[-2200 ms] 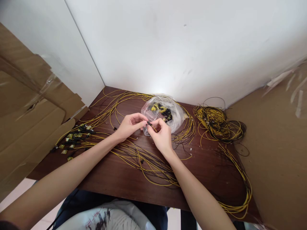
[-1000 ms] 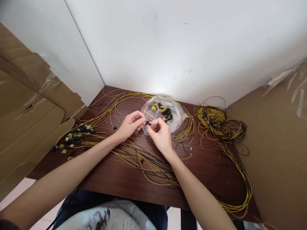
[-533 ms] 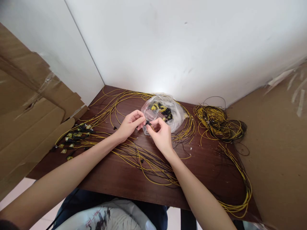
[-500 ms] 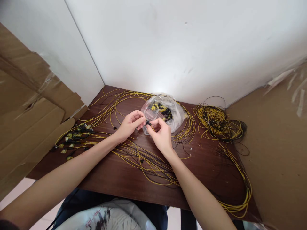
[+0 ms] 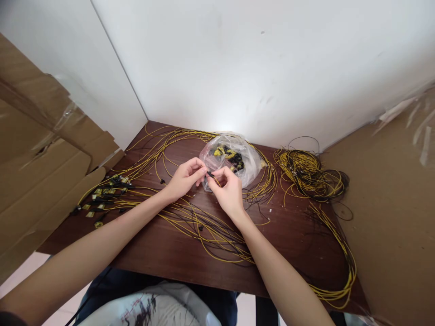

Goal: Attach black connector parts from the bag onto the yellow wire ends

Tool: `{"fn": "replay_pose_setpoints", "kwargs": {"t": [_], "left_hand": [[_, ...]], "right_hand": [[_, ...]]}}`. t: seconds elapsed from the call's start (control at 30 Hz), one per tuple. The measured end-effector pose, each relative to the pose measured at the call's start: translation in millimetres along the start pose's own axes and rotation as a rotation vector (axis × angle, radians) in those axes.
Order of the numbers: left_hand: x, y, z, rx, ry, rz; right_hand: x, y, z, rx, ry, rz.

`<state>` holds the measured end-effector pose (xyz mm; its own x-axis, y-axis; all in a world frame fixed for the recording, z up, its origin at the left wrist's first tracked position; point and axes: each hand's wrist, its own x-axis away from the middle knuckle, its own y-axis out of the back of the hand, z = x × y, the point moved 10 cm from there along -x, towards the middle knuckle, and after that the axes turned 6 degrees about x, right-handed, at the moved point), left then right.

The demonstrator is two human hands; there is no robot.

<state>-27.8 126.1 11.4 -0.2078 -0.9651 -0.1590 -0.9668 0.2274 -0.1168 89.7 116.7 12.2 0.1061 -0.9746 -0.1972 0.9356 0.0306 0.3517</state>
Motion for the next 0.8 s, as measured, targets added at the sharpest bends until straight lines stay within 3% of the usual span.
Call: {"fn": "replay_pose_setpoints", "kwargs": {"t": [0.33,0.6,0.8], "left_hand": [[-2,1,4,0.094,-0.008,0.003],[0,-4,-3,0.012,-0.017,0.036],[-1,1,0,0.046,-0.01,-0.006]], "right_hand": [[0,1,3,0.006,0.02,0.001],[-2,-1,-1,-0.005,0.03,0.016],[-2,-1,9,0.029,0.089,0.034]]}}
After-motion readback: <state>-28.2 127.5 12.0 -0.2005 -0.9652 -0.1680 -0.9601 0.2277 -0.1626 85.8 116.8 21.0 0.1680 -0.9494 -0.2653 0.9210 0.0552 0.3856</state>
